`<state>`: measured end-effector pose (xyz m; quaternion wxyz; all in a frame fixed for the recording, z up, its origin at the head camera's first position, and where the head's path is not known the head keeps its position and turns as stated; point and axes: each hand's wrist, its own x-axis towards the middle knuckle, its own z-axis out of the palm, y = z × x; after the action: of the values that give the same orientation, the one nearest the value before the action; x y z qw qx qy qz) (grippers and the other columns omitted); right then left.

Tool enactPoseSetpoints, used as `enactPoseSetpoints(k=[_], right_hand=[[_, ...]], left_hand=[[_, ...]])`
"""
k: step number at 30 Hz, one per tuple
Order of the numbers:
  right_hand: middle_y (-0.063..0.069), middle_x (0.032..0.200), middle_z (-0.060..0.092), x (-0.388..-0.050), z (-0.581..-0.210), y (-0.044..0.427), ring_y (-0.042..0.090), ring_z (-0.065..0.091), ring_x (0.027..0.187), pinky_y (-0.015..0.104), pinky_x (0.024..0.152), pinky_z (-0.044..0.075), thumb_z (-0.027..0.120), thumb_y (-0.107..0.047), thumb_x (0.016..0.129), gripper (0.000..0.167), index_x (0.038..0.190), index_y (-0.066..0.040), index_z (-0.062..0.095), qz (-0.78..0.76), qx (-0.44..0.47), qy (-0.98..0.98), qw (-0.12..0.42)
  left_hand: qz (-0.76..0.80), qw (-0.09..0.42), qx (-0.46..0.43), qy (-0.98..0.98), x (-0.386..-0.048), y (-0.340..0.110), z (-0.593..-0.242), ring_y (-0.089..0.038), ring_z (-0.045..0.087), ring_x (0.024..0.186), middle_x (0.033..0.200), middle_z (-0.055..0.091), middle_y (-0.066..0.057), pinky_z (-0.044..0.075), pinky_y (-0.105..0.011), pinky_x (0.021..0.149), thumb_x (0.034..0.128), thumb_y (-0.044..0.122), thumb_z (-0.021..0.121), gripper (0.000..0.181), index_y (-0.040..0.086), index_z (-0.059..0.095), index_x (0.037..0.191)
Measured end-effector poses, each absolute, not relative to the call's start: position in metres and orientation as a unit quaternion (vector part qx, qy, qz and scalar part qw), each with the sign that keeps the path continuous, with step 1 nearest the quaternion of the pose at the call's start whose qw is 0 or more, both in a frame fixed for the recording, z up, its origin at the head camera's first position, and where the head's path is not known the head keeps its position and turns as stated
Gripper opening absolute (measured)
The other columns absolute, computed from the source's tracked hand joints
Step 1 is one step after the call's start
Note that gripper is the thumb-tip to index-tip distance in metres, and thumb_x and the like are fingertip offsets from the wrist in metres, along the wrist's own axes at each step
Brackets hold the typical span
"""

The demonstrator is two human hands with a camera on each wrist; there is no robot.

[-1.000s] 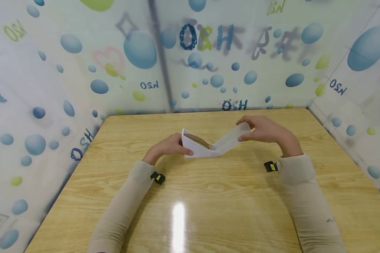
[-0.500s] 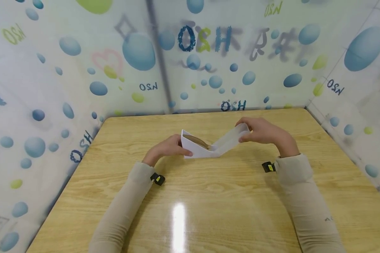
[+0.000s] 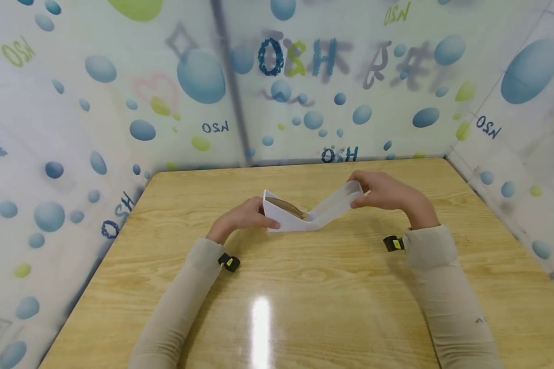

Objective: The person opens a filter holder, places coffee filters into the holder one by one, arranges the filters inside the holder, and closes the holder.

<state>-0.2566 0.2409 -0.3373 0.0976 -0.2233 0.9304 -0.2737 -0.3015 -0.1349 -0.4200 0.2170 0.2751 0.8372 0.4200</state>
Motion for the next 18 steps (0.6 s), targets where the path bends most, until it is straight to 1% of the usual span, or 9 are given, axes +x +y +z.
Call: enactPoseSetpoints(k=[3,18], right_hand=[[0.016,0.131,0.066,-0.2568,-0.3359,0.2432,0.037,0.064,0.120,0.055,0.095,0.053,0.075,-0.020,0.095,0.043,0.133,-0.007,0.058,-0.277,-0.219,0.930,0.104],[0.016,0.129,0.067,-0.2542,-0.3331,0.2388,0.036,0.065,0.115,0.055,0.095,0.053,0.075,-0.017,0.095,0.043,0.133,-0.005,0.057,-0.286,-0.220,0.927,0.102]], left_hand=[[0.420,0.218,0.275,0.837,-0.3030,-0.1339,-0.4201,-0.015,0.064,0.091,0.115,0.074,-0.012,0.051,-0.029,0.074,0.0889,0.014,0.080,0.037,0.004,0.067,0.122],[0.415,0.222,0.266,0.841,-0.3007,-0.1343,-0.4195,-0.016,0.064,0.093,0.117,0.074,-0.011,0.051,-0.029,0.076,0.0892,0.016,0.080,0.040,0.006,0.066,0.125]])
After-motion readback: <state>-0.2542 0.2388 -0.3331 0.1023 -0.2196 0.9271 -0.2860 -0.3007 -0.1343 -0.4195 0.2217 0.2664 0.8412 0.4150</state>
